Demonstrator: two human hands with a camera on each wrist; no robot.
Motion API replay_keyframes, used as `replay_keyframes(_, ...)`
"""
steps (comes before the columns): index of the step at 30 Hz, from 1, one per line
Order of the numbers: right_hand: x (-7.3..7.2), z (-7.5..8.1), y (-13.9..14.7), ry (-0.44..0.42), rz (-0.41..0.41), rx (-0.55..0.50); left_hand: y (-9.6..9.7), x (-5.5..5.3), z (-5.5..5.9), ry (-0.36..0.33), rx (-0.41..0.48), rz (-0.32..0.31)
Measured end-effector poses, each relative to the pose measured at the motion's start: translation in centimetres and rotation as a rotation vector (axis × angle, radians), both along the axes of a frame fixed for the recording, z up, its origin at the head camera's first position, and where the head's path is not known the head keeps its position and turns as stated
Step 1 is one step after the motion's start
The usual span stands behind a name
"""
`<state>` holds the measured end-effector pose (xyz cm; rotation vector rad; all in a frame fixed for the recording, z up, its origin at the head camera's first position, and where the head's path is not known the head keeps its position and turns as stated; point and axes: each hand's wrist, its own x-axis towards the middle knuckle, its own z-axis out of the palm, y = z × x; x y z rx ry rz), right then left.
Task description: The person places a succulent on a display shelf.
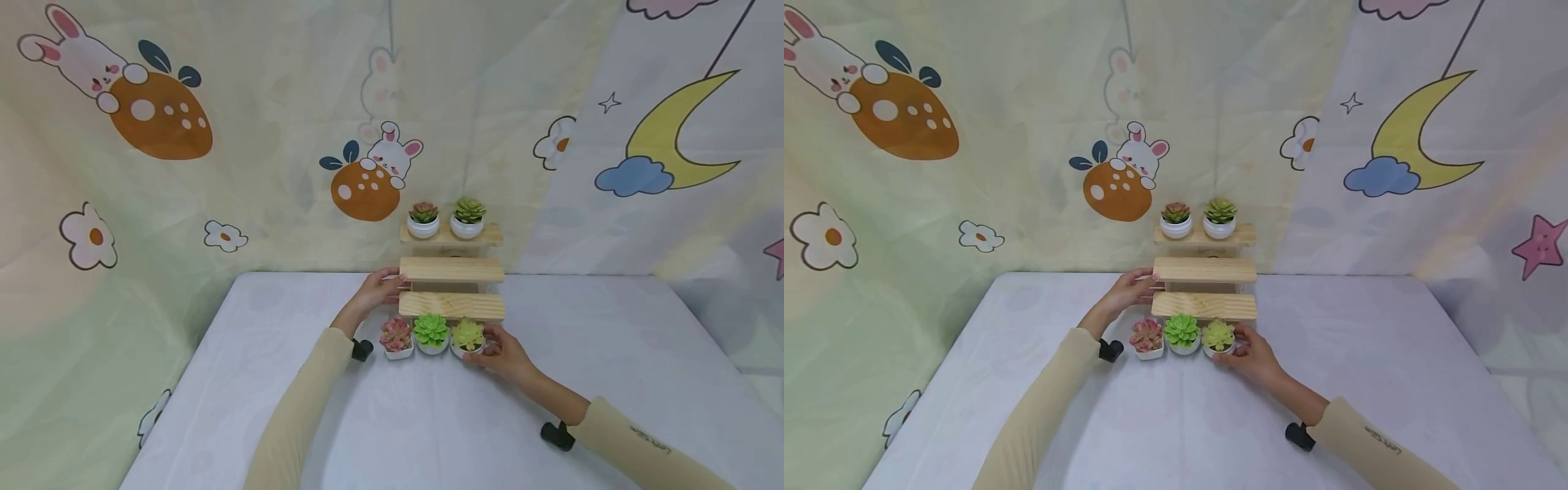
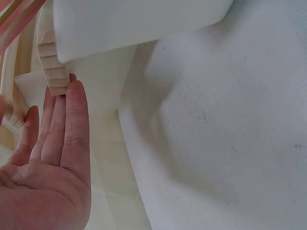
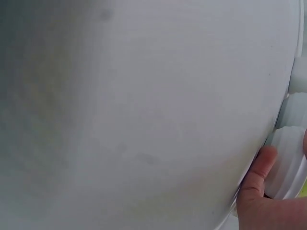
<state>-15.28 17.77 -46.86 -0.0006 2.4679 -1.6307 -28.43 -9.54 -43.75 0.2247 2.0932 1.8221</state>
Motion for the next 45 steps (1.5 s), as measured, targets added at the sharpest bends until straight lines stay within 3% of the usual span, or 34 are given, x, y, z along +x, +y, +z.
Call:
replay_keyframes(19, 1.1, 0.8, 1.3, 0.022, 0.05, -0.021, -0.2, 0.1, -0.2, 0.015, 0.005, 0.014)
replay_keyframes(27, 1.5, 2.8, 1.6, 0.005, 0.021, -0.03, -0.1, 0.3, -0.3, 0.022, 0.024, 0.007)
replay_keyframes(34, 0.8, 4.4, 2.0, 0.026, -0.003, 0.014, 0.0, 0.2, -0.3, 0.028, 0.025, 0.009)
replay_keyframes(45, -0.6, 7.3, 0.8, 0.018, -0.033, -0.013, 0.0, 0.3, -0.3, 0.026, 0.027, 0.008)
